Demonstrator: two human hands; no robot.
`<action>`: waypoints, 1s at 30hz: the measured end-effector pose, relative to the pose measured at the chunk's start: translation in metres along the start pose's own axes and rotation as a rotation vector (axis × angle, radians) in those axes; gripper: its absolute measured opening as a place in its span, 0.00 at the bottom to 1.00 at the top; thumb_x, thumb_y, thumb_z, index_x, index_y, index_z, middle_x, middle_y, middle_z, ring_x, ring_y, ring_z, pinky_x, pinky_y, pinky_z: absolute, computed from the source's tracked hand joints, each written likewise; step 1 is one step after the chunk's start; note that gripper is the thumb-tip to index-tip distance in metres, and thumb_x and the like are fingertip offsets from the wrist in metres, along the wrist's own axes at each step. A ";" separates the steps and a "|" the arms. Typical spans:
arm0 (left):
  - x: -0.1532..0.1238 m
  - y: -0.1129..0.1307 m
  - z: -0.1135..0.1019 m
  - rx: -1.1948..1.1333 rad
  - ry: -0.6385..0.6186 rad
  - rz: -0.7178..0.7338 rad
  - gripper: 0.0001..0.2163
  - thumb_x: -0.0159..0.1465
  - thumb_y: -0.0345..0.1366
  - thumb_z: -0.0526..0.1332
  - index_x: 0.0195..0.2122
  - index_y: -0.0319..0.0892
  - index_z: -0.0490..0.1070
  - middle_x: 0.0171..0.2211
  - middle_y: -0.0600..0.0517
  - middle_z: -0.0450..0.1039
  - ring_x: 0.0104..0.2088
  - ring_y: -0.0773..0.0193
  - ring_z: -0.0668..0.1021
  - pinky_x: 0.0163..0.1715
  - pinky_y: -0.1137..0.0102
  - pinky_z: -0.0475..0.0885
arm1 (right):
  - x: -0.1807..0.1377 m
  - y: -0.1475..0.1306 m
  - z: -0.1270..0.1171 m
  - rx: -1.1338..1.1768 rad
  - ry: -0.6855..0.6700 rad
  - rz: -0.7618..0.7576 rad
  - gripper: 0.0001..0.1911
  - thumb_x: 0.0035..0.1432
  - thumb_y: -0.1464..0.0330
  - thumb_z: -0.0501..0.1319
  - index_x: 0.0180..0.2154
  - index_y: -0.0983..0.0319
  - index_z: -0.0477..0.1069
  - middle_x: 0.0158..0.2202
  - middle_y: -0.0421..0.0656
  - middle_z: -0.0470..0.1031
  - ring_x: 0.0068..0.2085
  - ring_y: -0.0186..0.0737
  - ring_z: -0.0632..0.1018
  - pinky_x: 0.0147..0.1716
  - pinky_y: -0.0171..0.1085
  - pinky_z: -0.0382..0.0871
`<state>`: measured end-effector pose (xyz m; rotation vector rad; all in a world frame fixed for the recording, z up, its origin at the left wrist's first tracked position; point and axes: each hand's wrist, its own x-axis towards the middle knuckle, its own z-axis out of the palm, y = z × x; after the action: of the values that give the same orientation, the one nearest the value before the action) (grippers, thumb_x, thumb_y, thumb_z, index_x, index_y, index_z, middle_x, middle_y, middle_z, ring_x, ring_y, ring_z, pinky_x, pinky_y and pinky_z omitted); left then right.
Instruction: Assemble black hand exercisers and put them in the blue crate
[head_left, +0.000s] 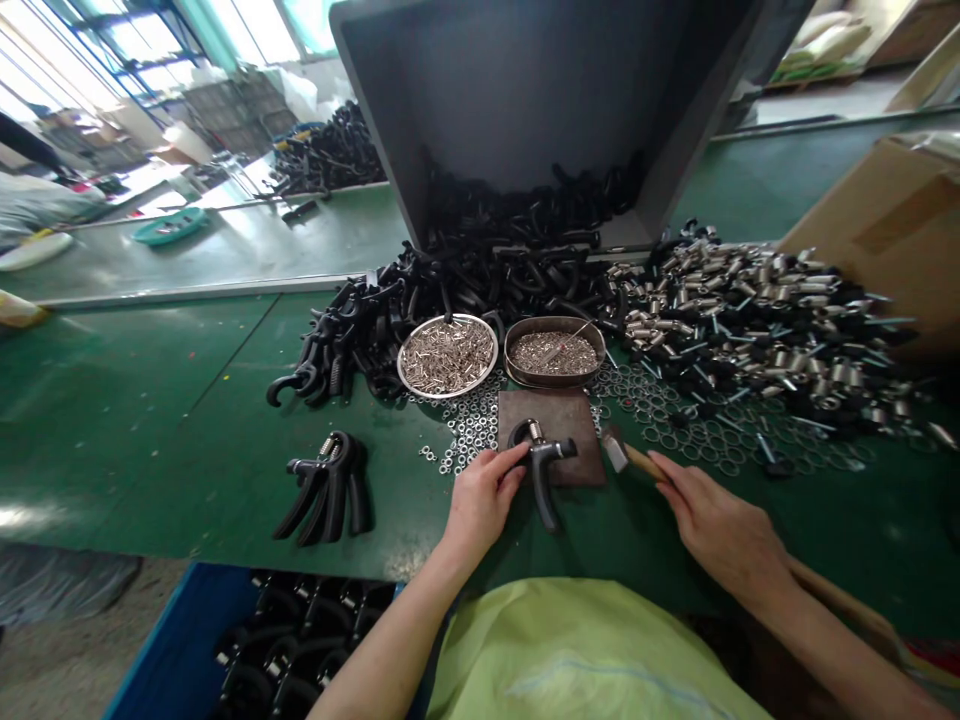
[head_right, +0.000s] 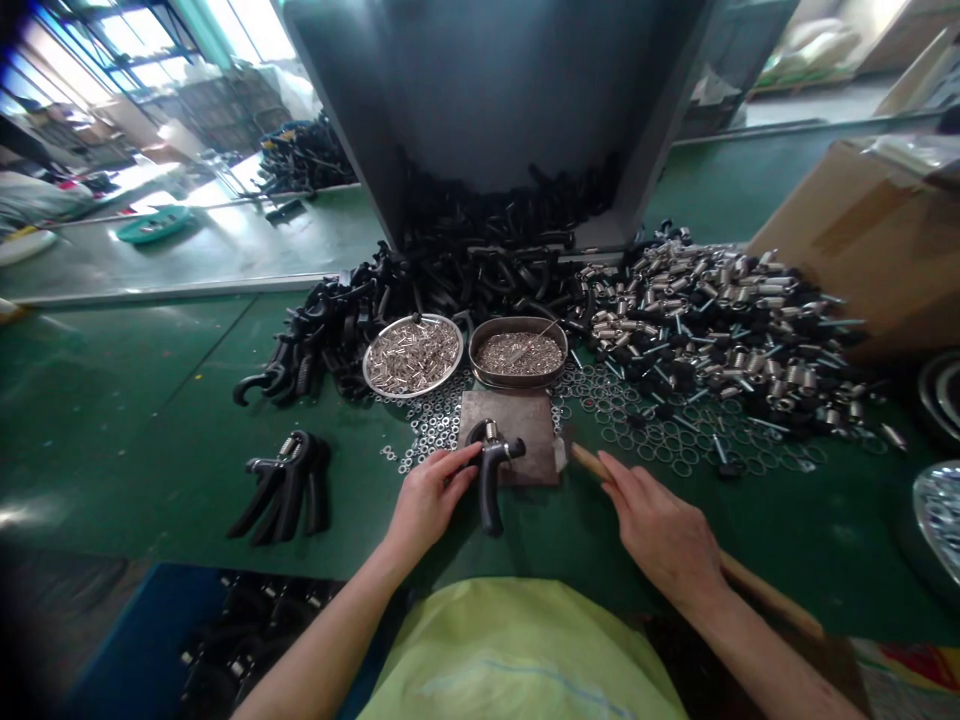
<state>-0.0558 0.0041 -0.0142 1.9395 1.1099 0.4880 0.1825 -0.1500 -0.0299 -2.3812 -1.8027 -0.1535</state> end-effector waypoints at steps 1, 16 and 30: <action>0.000 0.001 0.001 -0.189 -0.033 -0.084 0.15 0.61 0.37 0.58 0.50 0.48 0.72 0.34 0.50 0.73 0.32 0.64 0.75 0.34 0.68 0.72 | -0.003 0.008 0.001 -0.066 0.006 0.011 0.22 0.65 0.62 0.47 0.55 0.62 0.67 0.38 0.49 0.77 0.33 0.47 0.77 0.26 0.43 0.67; -0.027 0.039 0.019 -0.954 -0.271 -0.442 0.30 0.54 0.37 0.67 0.58 0.41 0.64 0.61 0.45 0.61 0.59 0.57 0.66 0.60 0.63 0.59 | 0.208 -0.028 -0.011 0.089 -0.230 -0.146 0.11 0.57 0.66 0.58 0.35 0.61 0.78 0.37 0.49 0.77 0.45 0.48 0.71 0.43 0.41 0.64; 0.167 0.043 -0.008 0.766 -0.027 0.222 0.10 0.61 0.36 0.57 0.36 0.40 0.78 0.39 0.43 0.76 0.45 0.52 0.73 0.46 0.61 0.66 | 0.243 -0.033 0.014 0.162 -0.295 -0.099 0.13 0.54 0.68 0.55 0.36 0.64 0.77 0.36 0.52 0.78 0.41 0.48 0.77 0.39 0.40 0.65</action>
<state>0.0504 0.1370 0.0141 2.7415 1.1681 0.1462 0.2166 0.0915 -0.0004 -2.2988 -1.9706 0.3374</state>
